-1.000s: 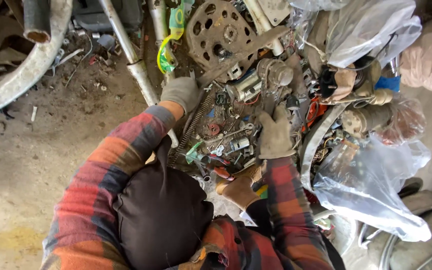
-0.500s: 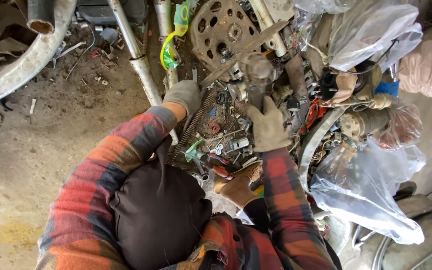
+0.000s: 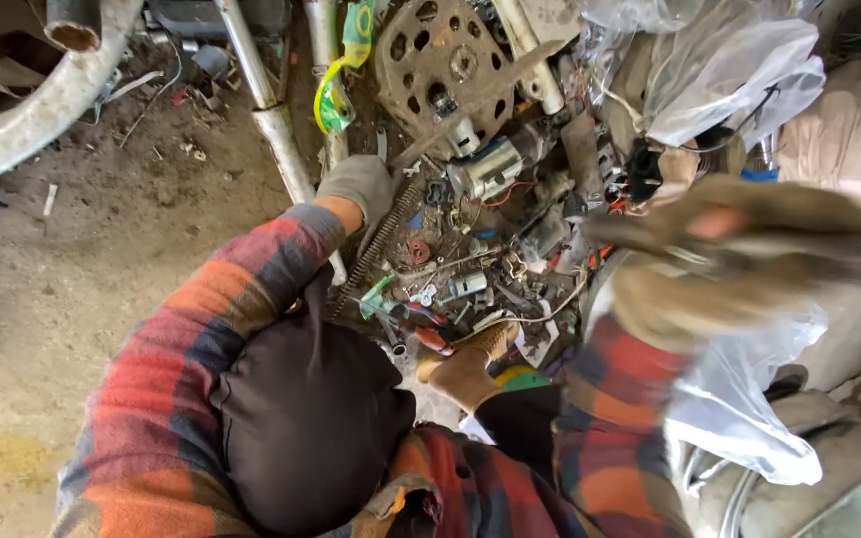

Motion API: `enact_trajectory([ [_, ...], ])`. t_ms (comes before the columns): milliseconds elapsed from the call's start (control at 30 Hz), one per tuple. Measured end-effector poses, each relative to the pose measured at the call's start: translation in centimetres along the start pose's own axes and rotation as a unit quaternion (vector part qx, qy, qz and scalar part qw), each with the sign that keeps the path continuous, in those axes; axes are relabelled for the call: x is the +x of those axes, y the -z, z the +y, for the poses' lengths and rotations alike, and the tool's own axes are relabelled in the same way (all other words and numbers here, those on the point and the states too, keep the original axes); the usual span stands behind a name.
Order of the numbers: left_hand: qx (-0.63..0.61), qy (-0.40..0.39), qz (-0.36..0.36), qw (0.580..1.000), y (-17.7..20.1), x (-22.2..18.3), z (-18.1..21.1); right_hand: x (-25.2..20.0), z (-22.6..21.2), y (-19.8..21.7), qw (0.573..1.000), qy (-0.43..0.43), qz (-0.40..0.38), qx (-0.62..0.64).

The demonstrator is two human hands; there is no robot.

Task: The recorder uses various tools to disassemble and inspect a small electric motor amidst a pile of mechanical parts.

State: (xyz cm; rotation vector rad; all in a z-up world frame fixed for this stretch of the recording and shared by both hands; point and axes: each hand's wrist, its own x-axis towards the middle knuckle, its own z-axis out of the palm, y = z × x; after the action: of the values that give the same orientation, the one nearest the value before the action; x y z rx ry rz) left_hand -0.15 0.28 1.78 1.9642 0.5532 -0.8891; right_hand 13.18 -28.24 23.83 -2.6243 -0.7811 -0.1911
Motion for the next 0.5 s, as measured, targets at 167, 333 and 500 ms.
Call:
enact_trajectory([
  [167,0.06,-0.061,0.087,0.993,-0.8,1.2,-1.5,-4.6,-6.5,-8.5,0.964,-0.161,-0.183,0.107],
  [333,0.253,-0.194,0.152,0.936,-4.8,4.2,-2.6,-7.3,-7.1,-8.5,0.881,-0.312,-0.31,0.176],
  [500,0.048,-0.084,0.086,0.992,-0.1,1.0,-1.3,-10.1,-6.5,-5.2,0.964,-0.11,-0.211,0.121],
])
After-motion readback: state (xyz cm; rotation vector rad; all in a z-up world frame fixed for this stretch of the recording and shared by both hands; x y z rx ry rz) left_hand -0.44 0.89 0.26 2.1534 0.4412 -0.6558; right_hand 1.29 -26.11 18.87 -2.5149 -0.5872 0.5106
